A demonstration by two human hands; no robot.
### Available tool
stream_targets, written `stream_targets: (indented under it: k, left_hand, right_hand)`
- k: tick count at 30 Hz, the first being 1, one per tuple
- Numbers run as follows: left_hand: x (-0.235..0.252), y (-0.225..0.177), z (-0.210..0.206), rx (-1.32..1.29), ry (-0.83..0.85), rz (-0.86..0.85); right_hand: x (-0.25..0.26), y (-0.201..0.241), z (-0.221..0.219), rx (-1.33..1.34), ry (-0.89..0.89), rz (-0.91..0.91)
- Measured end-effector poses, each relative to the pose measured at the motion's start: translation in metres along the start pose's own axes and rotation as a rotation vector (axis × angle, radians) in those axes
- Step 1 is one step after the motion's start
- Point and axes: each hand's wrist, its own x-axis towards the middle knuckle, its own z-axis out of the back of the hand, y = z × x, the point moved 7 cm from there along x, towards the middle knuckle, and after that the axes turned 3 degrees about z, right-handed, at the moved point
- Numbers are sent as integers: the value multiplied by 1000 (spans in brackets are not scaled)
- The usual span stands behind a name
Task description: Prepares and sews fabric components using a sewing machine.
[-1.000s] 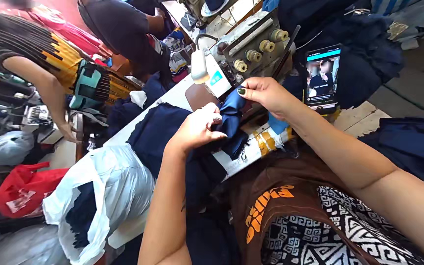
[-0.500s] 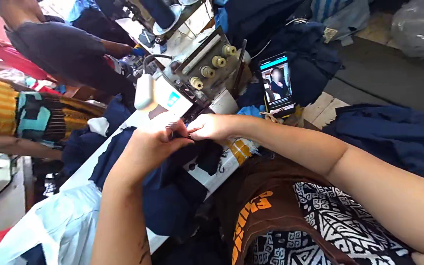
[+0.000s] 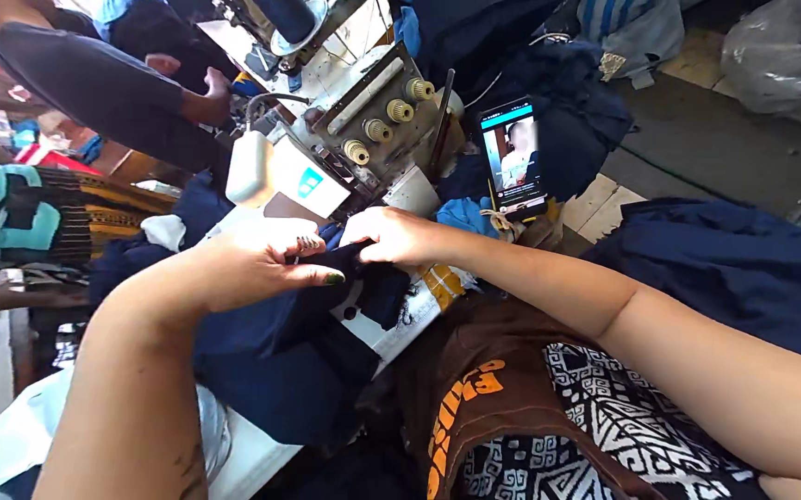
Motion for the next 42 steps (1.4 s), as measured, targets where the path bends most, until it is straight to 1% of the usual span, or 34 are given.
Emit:
stream_targets:
  k: [2,3,5,7,8,10,12,14,16,20,22,23,27,30,32,34,37,39,40,42]
  left_hand:
    - [4,-7,-2,-7,43,12]
    - [5,-12,-4,23,74,15]
    - [10,-24,-14,109,186,72]
    - [15,-25,-29,236,327,180]
    - [17,-21,-36,292,360,205]
    - [20,-13,-39,389,352,218]
    - [22,-7,-33,455,357,256]
    - [26,-4,-31,493,316,247]
    - [31,-12,-30,522,356,290]
    - [35,-29,-33,532,387,306]
    - [36,-30,-36,528,370,308]
    - [36,-30,-37,513,352,296]
    - [34,-25,-35,440,384,332]
    - [28,4,-23,311,410,362]
    - [21,27,-15,200,374,323]
    - [14,40,-8,54,271,223]
    - [2,25,1,-161,55,24]
    - [0,9,-4,-338,22,-44]
    - [1,1,-8,-383,22,-51]
    - [1,-10,-13,-384,16,-44]
  right_hand:
    - [-8,8,-5,168,-67,71]
    - [-15,13,-8,231,-88,72]
    - [-35,14,-15,298,-124,6]
    - [-52,3,-23,376,-146,-83]
    - [-57,-2,-26,400,-156,-105]
    - [-60,-7,-28,409,-166,-111]
    - [-55,-9,-26,381,-173,-106]
    - [-49,-12,-22,345,-169,-66]
    - [-41,-17,-20,345,-170,-18]
    - [-38,-21,-18,325,-164,16]
    - [-39,-21,-17,318,-168,33]
    - [-39,-21,-17,315,-168,38]
    - [-40,-22,-17,330,-175,48]
    - [-39,-23,-16,355,-184,51]
    - [-36,-23,-15,385,-180,25]
    - [-34,-23,-15,425,-168,-29]
    - [-32,-22,-13,455,-173,-72]
    - [-32,-16,-10,475,-178,-59]
    - [-32,-11,-9,477,-184,-37]
    - [-33,-3,-5,431,-216,28]
